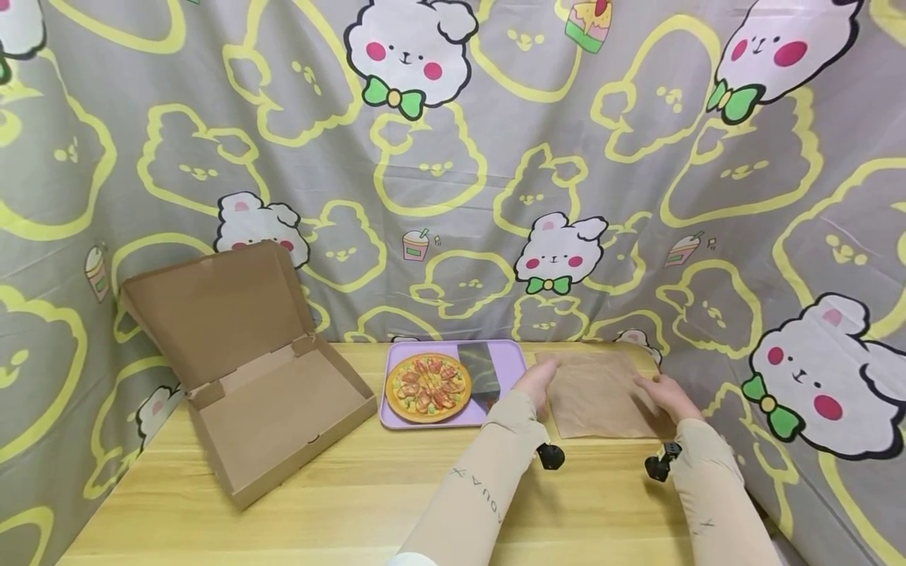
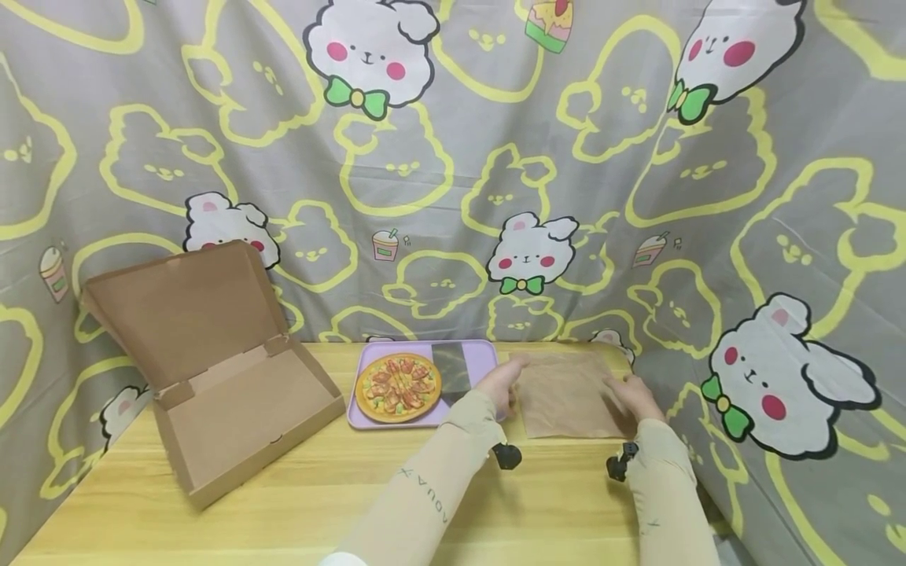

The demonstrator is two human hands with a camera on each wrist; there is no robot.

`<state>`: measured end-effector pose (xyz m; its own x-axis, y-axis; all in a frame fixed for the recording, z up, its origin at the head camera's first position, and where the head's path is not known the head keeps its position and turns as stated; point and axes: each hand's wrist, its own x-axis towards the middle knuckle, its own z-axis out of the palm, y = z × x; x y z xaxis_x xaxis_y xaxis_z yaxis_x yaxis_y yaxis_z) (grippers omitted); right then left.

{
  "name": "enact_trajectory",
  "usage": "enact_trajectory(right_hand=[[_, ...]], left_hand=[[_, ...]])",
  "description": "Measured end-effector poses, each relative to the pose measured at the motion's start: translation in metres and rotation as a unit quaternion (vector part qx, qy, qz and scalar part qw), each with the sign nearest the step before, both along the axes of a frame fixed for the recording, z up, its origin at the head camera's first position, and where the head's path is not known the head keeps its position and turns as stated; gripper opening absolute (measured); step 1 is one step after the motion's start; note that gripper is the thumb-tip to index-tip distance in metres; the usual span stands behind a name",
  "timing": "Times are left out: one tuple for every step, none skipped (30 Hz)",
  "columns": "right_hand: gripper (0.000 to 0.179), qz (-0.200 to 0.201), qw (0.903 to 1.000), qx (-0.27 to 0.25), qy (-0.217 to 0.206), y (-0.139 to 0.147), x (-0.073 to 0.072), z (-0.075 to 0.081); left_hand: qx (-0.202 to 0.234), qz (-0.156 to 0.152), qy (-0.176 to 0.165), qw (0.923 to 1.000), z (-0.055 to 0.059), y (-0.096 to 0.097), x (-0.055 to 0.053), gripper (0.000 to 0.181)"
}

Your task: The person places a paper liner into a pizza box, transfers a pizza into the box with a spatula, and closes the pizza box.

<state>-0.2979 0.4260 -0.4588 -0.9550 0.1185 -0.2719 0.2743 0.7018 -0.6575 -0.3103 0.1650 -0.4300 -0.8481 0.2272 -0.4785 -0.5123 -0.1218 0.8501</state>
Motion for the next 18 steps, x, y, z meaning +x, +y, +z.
enact_trajectory(right_hand=[[0.085,-0.004,1.0000,-0.003,-0.004,-0.0006,0.0004,-0.0002],[0.085,-0.009,0.9999,-0.005,-0.007,-0.0011,0.0007,-0.0001],[0.085,-0.012,0.9998,-0.009,-0.011,-0.0013,0.0010,-0.0004],[0.084,-0.016,0.9998,-0.010,-0.012,-0.0015,0.0010,-0.0005],[0.085,-0.019,0.9997,-0.012,-0.012,-0.0017,0.0011,-0.0002],[0.085,-0.022,0.9995,-0.016,-0.013,-0.0016,0.0011,-0.0004],[0.085,-0.025,0.9994,-0.020,-0.015,-0.0015,0.0011,-0.0007],[0.085,-0.028,0.9992,-0.023,-0.014,-0.0012,0.0010,-0.0010],[0.085,-0.028,0.9991,-0.026,-0.015,-0.0005,0.0008,-0.0016],[0.085,-0.030,0.9990,-0.029,-0.014,-0.0002,0.0007,-0.0020],[0.085,-0.031,0.9989,-0.031,-0.013,0.0001,0.0008,-0.0025],[0.084,-0.033,0.9988,-0.032,-0.013,0.0004,0.0008,-0.0032],[0.083,-0.034,0.9988,-0.032,-0.012,0.0005,0.0008,-0.0037],[0.083,-0.035,0.9989,-0.031,-0.010,0.0006,0.0010,-0.0042],[0.083,-0.035,0.9989,-0.029,-0.009,0.0005,0.0012,-0.0048],[0.083,-0.036,0.9989,-0.028,-0.007,0.0000,0.0012,-0.0049],[0.083,-0.036,0.9989,-0.028,-0.005,-0.0005,0.0013,-0.0052],[0.084,-0.036,0.9989,-0.028,-0.006,-0.0007,0.0012,-0.0056]], left_hand=[[0.002,-0.002,-0.002,1.0000,-0.0006,-0.0001,0.0001,0.073],[0.003,-0.005,-0.004,1.0000,-0.0010,0.0001,0.0002,0.073],[0.004,-0.010,-0.005,0.9999,-0.0012,0.0002,0.0002,0.073],[0.005,-0.015,-0.006,0.9999,-0.0016,0.0001,0.0002,0.074],[0.005,-0.018,-0.005,0.9998,-0.0017,0.0003,0.0000,0.074],[0.004,-0.022,-0.005,0.9997,-0.0020,0.0002,-0.0003,0.074],[0.003,-0.024,-0.005,0.9997,-0.0023,0.0003,-0.0006,0.074],[0.003,-0.028,-0.006,0.9996,-0.0028,0.0003,-0.0009,0.075],[0.004,-0.031,-0.007,0.9995,-0.0031,0.0001,-0.0011,0.075],[0.006,-0.033,-0.009,0.9994,-0.0037,0.0001,-0.0013,0.076],[0.007,-0.034,-0.011,0.9993,-0.0044,0.0001,-0.0014,0.076],[0.009,-0.036,-0.014,0.9992,-0.0050,-0.0001,-0.0016,0.077],[0.010,-0.038,-0.017,0.9991,-0.0057,-0.0002,-0.0020,0.078],[0.011,-0.040,-0.019,0.9990,-0.0066,-0.0004,-0.0024,0.079],[0.012,-0.041,-0.020,0.9989,-0.0074,-0.0006,-0.0030,0.079],[0.013,-0.042,-0.022,0.9988,-0.0083,-0.0007,-0.0038,0.080],[0.014,-0.044,-0.024,0.9986,-0.0092,-0.0009,-0.0047,0.081],[0.016,-0.047,-0.026,0.9984,-0.0100,-0.0012,-0.0054,0.082]])
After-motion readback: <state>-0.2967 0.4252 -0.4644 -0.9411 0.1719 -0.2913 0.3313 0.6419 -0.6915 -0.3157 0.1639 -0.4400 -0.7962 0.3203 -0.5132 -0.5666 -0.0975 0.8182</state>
